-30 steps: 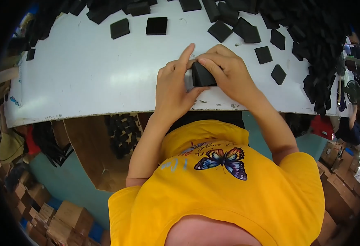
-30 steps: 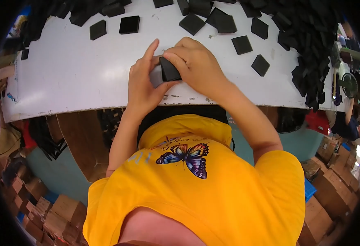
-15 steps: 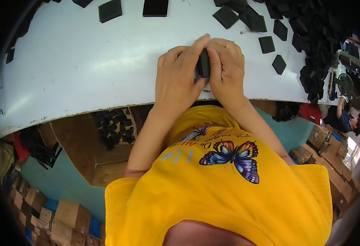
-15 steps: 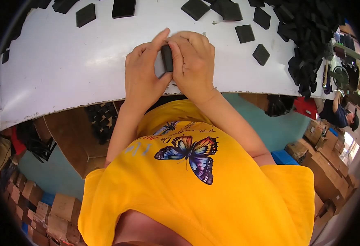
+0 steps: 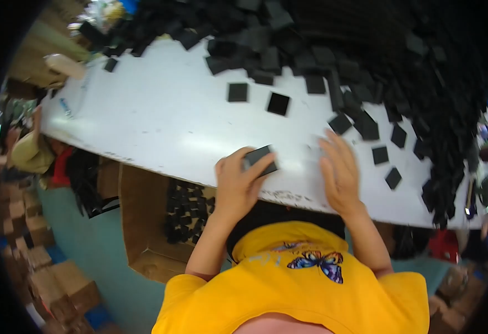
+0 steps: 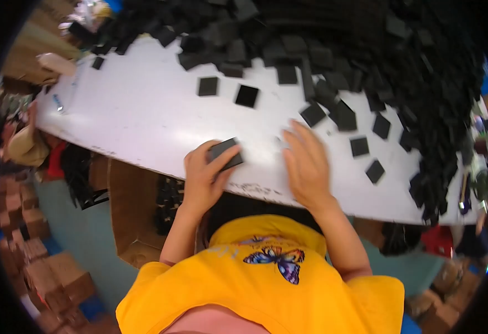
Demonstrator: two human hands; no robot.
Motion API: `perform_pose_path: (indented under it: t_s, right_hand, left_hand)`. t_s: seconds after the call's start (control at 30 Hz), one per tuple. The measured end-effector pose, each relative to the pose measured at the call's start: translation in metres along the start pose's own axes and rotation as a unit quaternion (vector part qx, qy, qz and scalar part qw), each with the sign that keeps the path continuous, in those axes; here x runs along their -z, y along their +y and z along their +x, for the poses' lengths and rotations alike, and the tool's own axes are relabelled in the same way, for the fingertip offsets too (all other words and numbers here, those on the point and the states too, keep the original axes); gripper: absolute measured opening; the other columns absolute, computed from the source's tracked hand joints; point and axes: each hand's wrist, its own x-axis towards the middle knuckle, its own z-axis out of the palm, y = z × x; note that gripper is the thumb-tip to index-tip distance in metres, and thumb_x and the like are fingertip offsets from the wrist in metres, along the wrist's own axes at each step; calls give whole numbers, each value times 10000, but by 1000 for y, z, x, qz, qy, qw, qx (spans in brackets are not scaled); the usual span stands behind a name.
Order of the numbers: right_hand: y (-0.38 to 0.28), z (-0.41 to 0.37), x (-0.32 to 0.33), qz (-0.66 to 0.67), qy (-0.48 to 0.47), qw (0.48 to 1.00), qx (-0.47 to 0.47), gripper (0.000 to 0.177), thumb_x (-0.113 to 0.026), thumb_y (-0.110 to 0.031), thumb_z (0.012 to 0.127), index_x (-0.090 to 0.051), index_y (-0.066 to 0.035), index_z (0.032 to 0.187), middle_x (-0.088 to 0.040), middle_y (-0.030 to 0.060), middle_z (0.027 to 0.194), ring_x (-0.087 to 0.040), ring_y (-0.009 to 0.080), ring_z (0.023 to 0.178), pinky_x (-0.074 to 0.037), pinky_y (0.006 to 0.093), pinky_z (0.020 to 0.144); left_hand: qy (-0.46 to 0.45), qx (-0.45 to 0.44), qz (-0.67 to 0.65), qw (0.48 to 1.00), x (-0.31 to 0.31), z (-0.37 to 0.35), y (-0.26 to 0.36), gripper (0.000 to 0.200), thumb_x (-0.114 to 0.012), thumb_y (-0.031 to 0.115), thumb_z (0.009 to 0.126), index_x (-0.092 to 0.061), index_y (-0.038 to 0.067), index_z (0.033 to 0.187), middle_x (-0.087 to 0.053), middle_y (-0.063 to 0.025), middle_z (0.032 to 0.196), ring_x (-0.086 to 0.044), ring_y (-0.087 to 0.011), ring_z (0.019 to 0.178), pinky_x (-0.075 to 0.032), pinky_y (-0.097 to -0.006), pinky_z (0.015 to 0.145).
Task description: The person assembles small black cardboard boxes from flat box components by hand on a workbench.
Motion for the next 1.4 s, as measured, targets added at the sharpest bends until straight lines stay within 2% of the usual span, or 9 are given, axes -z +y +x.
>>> perform_pose_path:
  t_s: [0.13, 0.33, 0.63, 0.9, 0.93, 1.0, 1.1, 1.17, 1.4]
  right_hand:
    - [43, 31, 17, -149, 24, 989, 5, 457, -763, -171, 847, -660, -118, 1289, -494, 168, 1486, -439, 405, 1369, -332, 518, 1123]
    - [72, 34, 9, -172, 1, 984, 40, 367, -792, -164, 789, -682, -26, 1112, -475, 167, 1493, -506, 381, 1187, -382, 511, 1024]
    - [89, 17, 34, -125, 71, 989, -47, 294, -653, -33, 928, -642, 35, 1214, -585, 184, 1388, -622, 372, 1145, -505, 415, 958]
    - [81, 6, 33, -85, 51, 995, 1, 375, -651, 73, 857, -624, 49, 1230, -672, 194, 1125, -641, 381, 1091, -482, 452, 1052]
    - [77, 11, 35, -81, 58, 995, 9, 384, -659, 95, 833, -630, 50, 1213, -679, 192, 1064, -639, 381, 1059, -489, 459, 1015]
    - [67, 20, 41, -75, 97, 992, 10, 370, -674, 106, 818, -643, 46, 1181, -674, 192, 1016, -639, 375, 979, -511, 434, 900]
    - [55, 23, 47, -75, 150, 986, -12, 340, -708, 105, 802, -653, 32, 1129, -660, 183, 969, -628, 346, 882, -506, 400, 783]
    - [53, 20, 45, -29, 169, 985, -26, 316, -727, 100, 799, -653, 21, 1096, -653, 177, 947, -620, 330, 857, -505, 377, 742]
    - [45, -9, 39, 99, 155, 975, -121, 264, -779, 46, 810, -661, 7, 1043, -694, 126, 1028, -660, 225, 873, -527, 305, 745]
  left_hand:
    - [81, 116, 77, 987, 46, -26, -61, 534, -764, 149, 832, -658, 227, 1350, -557, -156, 1364, -541, -347, 1216, -338, -465, 1067]
    - [231, 95, 64, 966, 79, 41, -81, 537, -798, 254, 833, -650, 98, 1325, -374, -271, 1564, -447, -472, 1368, -395, -520, 1098]
    - [123, 12, 57, 991, 23, 282, -138, 595, -629, 335, 995, -425, 215, 1541, -525, -246, 1437, -520, -412, 1315, -419, -476, 1051]
    - [31, 66, 89, 993, -7, 240, -76, 368, -741, 341, 898, -687, 165, 1216, -678, -64, 1264, -637, -290, 1158, -306, -603, 1082]
    - [76, 48, 59, 994, -8, 234, -79, 327, -788, 341, 853, -729, 140, 1104, -685, -89, 1244, -632, -307, 1167, -248, -567, 1160]
    - [210, -77, 57, 973, -5, 236, -102, 340, -814, 222, 854, -714, 54, 1132, -734, -83, 1123, -673, -239, 1033, -412, -332, 1075]
    - [234, -8, -212, 949, 25, 236, -97, 285, -803, 208, 897, -706, 3, 1069, -718, -14, 990, -633, -107, 880, -471, -252, 871]
    - [212, 78, -329, 917, 47, 228, -67, 217, -791, 212, 917, -713, 43, 1028, -679, 31, 894, -582, -46, 776, -452, -212, 699]
    - [241, -33, -162, 956, 19, 210, -92, 288, -804, 178, 891, -704, -8, 1087, -643, -68, 1218, -620, -137, 977, -490, -264, 846]
